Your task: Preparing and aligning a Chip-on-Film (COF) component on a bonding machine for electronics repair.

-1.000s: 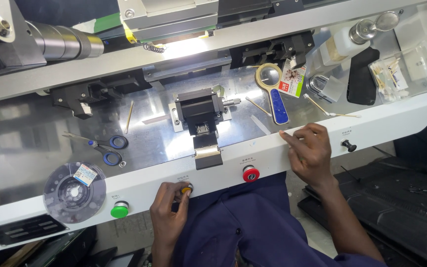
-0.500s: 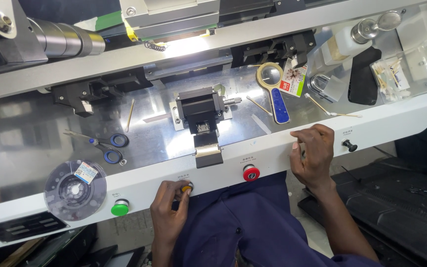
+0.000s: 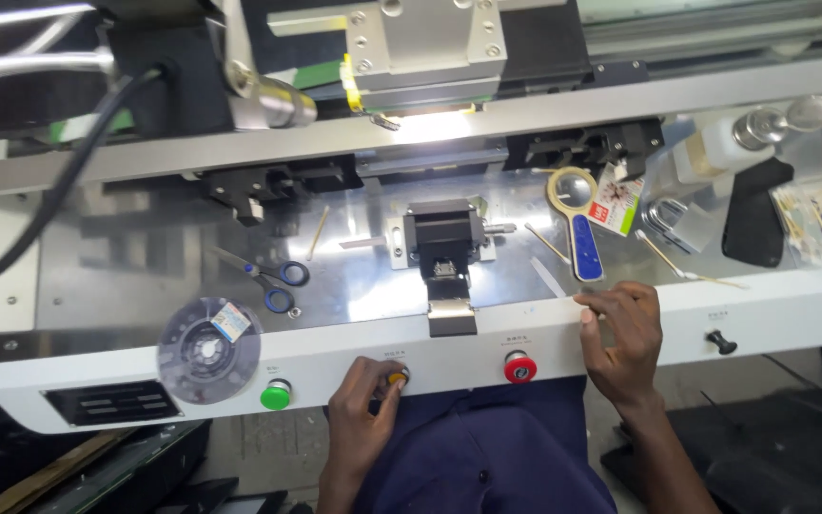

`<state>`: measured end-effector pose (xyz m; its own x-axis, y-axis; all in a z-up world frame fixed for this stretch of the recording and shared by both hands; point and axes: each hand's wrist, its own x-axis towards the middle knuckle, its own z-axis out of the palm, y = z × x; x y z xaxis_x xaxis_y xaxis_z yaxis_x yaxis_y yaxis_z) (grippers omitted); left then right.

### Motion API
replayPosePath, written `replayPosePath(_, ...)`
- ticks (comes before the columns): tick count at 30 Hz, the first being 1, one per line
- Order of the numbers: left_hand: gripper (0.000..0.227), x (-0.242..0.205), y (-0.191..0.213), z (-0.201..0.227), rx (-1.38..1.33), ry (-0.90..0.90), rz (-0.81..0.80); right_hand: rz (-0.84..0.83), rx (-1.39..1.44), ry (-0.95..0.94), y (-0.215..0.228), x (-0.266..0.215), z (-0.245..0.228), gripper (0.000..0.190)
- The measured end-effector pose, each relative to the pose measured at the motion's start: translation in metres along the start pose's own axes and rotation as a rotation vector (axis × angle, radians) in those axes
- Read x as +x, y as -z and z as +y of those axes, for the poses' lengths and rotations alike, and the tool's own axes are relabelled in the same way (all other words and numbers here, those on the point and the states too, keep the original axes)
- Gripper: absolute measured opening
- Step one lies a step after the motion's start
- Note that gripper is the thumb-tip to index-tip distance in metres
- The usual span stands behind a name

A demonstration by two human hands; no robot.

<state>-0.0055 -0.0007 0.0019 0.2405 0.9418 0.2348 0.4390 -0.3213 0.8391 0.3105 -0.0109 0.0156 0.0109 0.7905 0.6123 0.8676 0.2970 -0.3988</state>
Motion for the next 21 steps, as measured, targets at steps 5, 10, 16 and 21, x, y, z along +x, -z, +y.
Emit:
replayPosePath(5, 0.010, -0.003, 0.002, -0.005, -0.002, 0.013, -0.050, 0.074, 0.069, -0.137, -0.012, 0.004, -0.003, 0.016)
replayPosePath(10, 0.009, -0.007, -0.001, -0.013, 0.006, 0.039, -0.047, 0.161, 0.028, -0.158, -0.026, 0.002, 0.000, 0.017)
replayPosePath(16, 0.010, -0.009, -0.005, -0.019, 0.011, 0.038, -0.019, 0.218, -0.013, -0.157, -0.034, -0.001, 0.000, 0.014)
replayPosePath(21, 0.009, -0.010, -0.008, -0.023, 0.034, 0.067, 0.003, 0.213, -0.025, -0.192, -0.036, -0.004, 0.002, 0.013)
